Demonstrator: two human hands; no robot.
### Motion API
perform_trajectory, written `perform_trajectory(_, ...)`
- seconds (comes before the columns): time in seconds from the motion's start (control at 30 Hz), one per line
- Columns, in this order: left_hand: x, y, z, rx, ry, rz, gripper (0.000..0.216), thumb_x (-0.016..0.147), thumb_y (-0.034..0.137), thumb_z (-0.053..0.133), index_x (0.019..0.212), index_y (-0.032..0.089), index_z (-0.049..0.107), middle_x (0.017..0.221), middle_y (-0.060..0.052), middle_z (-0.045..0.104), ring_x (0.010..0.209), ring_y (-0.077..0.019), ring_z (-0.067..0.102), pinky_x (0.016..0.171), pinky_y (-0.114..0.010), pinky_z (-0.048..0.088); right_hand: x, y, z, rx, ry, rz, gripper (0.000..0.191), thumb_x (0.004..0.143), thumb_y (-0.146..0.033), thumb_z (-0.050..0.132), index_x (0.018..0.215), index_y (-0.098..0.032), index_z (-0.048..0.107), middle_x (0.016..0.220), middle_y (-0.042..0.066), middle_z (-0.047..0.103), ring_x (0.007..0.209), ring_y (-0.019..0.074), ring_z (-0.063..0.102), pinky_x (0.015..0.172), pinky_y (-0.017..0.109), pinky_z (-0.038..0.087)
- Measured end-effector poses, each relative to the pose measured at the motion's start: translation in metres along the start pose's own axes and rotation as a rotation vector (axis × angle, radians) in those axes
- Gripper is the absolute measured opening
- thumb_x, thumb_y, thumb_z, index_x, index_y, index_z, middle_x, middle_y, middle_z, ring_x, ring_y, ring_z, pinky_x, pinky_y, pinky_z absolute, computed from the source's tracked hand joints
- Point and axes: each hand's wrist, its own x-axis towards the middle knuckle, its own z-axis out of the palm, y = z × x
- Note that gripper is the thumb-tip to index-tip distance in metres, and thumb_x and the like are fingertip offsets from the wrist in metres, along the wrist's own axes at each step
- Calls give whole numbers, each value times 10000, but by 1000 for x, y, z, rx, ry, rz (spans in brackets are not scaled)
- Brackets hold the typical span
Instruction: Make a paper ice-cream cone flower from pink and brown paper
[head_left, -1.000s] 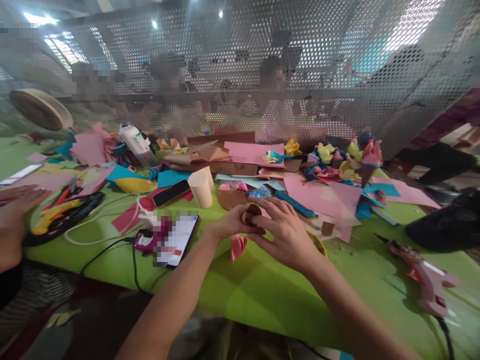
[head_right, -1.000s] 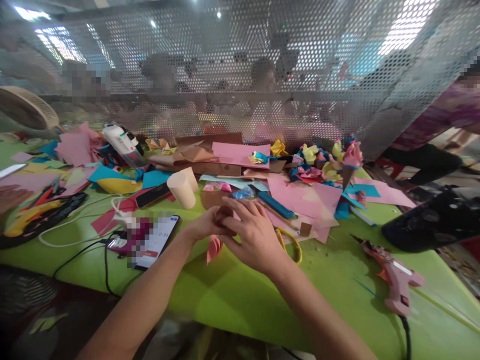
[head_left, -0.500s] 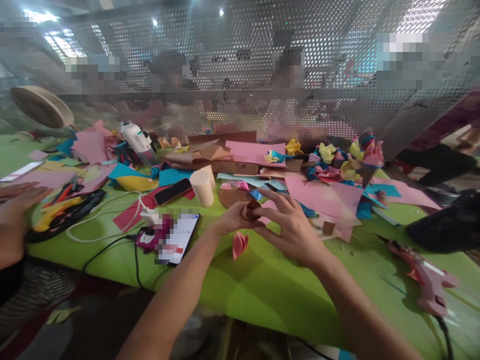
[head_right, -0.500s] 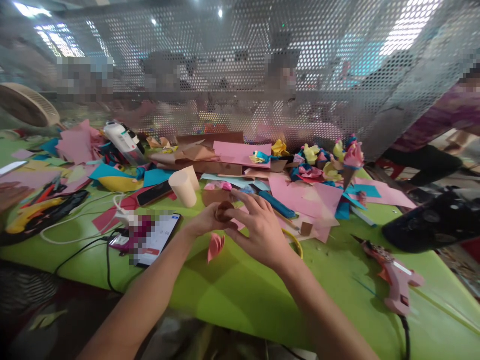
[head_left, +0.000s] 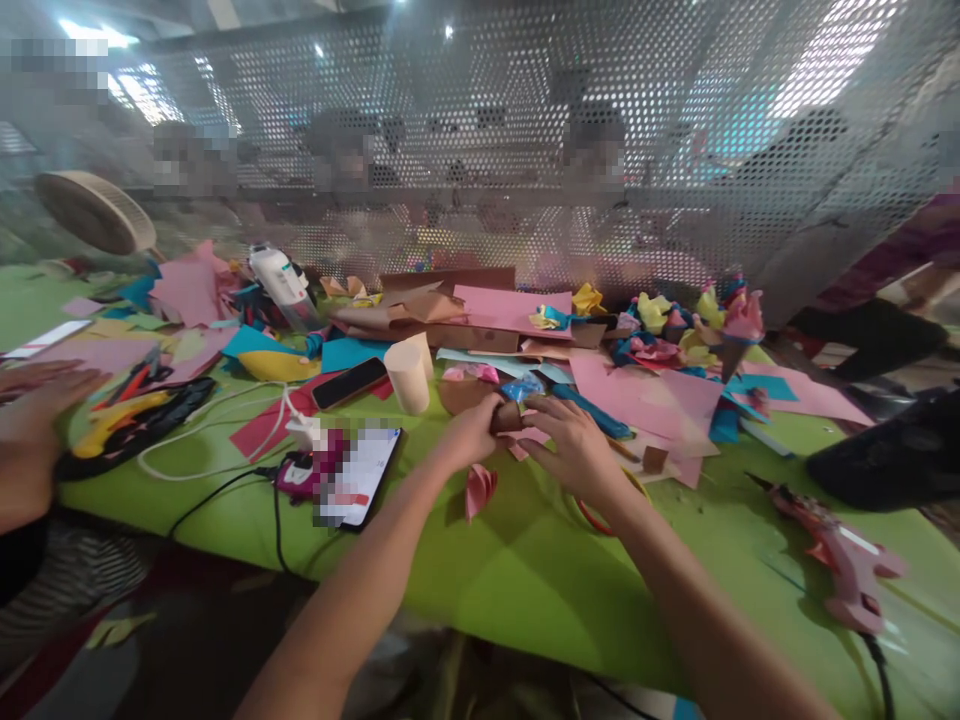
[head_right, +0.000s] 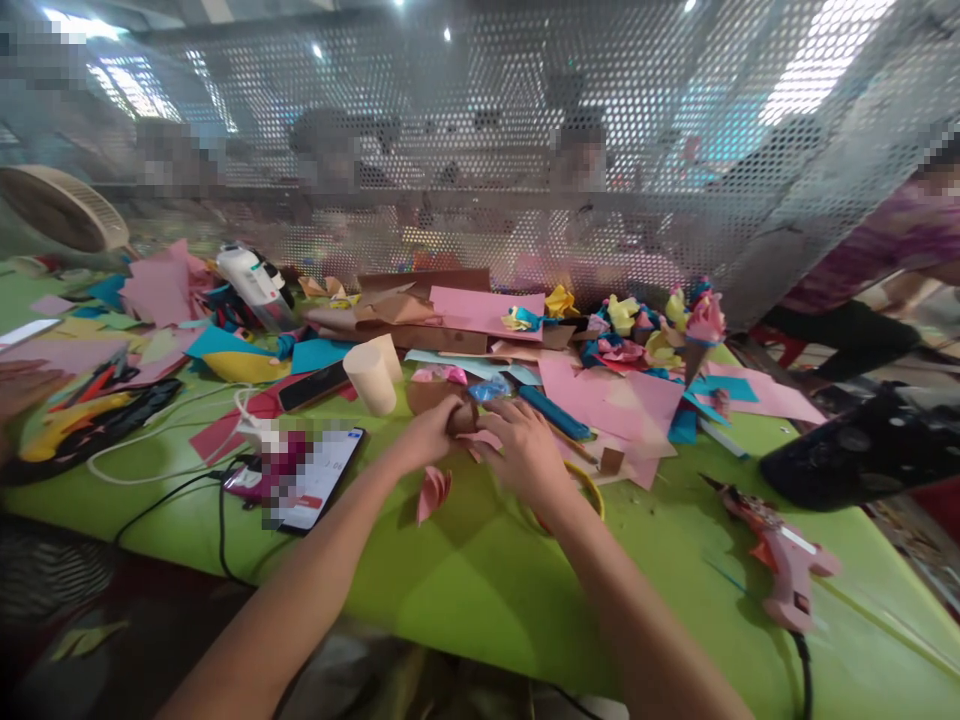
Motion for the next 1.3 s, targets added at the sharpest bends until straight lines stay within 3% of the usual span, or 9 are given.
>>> perform_trajectory(0.27,-7,1,-15,227,65,126,451,758,144,688,1200,218,640,1254,-117,628,1210,-306,556,1031,-420,419,-1,19,12,-53,-63,78,147,847,-155,615,878,-225,741,1107,87,727,1034,286,640,864,435,504)
perform_trajectory(0.33,-10,3,-29,216,350,147,377,791,148,656,1157,235,659,1222,-90,649,1210,-289,550,1074,-446,388,-2,21,12,-76,-45,96,143,848,-165,613,878,-228,738,1120,88,723,1009,286,643,843,431,506)
perform_trajectory(0.43,-12,-7,-49,166,1073,22,493,756,89,610,1236,199,583,1297,-117,594,1279,-299,496,1132,-465,331,-2,23,11,-86,-12,96,147,854,-175,603,906,-230,730,1122,92,720,969,276,649,828,418,505)
perform_trajectory(0.5,-9,-20,-56,127,1260,-35,719,650,30,623,1341,167,479,1399,-151,520,1342,-311,449,1165,-448,298,-2,24,10,-83,2,86,146,861,-186,599,921,-230,725,1106,93,723,963,271,650,825,409,503)
perform_trajectory(0.67,7,-50,-52,-86,1068,-238,969,547,43,705,1434,175,338,1470,-185,469,1353,-333,477,1129,-404,369,-2,25,11,-66,7,47,149,873,-191,598,946,-228,723,1085,83,731,976,269,649,844,408,499)
perform_trajectory(0.8,12,-51,-50,-149,988,-342,773,627,223,768,1322,173,434,1354,-193,586,1250,-343,576,1037,-436,449,-2,24,11,-18,20,36,157,878,-188,589,956,-222,720,1066,84,738,1000,285,646,882,445,494)
perform_trajectory(0.93,7,-36,-50,-387,972,-181,688,603,290,797,1214,188,497,1255,-148,650,1172,-293,621,994,-384,472,0,19,8,184,122,126,241,884,-243,591,1105,-221,683,1155,105,707,1097,307,624,947,502,477)
perform_trajectory(1.17,-11,2,-24,-1169,246,30,732,553,430,854,1174,145,590,1041,-118,733,1020,-308,675,889,-398,522,7,3,2,947,264,434,709,736,-515,767,1360,-280,527,1439,104,537,1279,301,528,1051,453,431)
perform_trajectory(1.3,-17,13,-8,-1313,30,-29,692,570,418,863,1166,164,622,963,-90,751,996,-306,685,874,-388,541,8,-6,0,1267,242,536,460,698,-543,786,1038,-246,698,1082,60,739,958,269,682,823,371,541)
